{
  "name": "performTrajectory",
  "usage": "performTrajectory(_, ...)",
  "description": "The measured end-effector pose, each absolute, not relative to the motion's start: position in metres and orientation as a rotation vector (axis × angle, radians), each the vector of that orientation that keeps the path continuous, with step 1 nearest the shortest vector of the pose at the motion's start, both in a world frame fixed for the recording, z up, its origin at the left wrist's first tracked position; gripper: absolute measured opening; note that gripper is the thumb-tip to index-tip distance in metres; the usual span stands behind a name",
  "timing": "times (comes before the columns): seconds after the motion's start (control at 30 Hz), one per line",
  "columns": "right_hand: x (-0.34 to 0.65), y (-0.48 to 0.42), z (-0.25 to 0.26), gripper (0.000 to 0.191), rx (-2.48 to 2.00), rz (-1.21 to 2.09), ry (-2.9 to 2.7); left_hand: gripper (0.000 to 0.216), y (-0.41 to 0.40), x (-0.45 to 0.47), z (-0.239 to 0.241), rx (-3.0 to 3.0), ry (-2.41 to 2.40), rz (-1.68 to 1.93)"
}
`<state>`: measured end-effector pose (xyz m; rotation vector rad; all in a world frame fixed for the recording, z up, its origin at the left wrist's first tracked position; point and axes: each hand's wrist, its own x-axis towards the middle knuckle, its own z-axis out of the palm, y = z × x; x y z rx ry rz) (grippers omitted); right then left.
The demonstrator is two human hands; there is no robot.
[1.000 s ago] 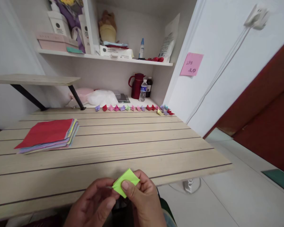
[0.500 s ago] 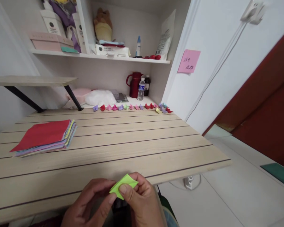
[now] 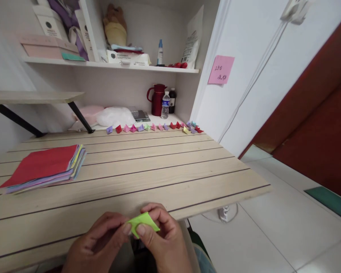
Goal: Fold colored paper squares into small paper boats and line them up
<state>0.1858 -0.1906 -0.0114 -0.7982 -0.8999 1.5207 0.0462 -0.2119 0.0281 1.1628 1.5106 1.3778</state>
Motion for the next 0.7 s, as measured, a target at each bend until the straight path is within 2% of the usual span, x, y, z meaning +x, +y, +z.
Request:
performTrajectory(0.1,0.204,-0.196,-0.013,0.032,-0.837,1.290,-1.188,0.016,-0.198,0.031,0.036,1.345,1.559,1.068)
performTrajectory(0.23,0.232,-0.193,-0.008,0.026,-0.919,0.637,-1.668,0.016,-0.175,0.020,0.046,1.652,1.669,0.571)
performTrajectory(0.33,0.241,-0.182,-0.005,0.026,-0.804,0.385,-2.091,0.019,-0.163,0.019,0.050,1.815,1.786,0.426)
performTrajectory(0.53,0.235,-0.168,-0.016,0.045,-0.750,0.123,-2.459,0.018,-0.153,0.021,0.052,2.034,1.875,0.311)
performTrajectory(0.7,0.231,-0.169,-0.020,0.044,-0.812,0.062,-2.454,0.012,-0.156,0.021,0.049,2.229,1.954,0.307)
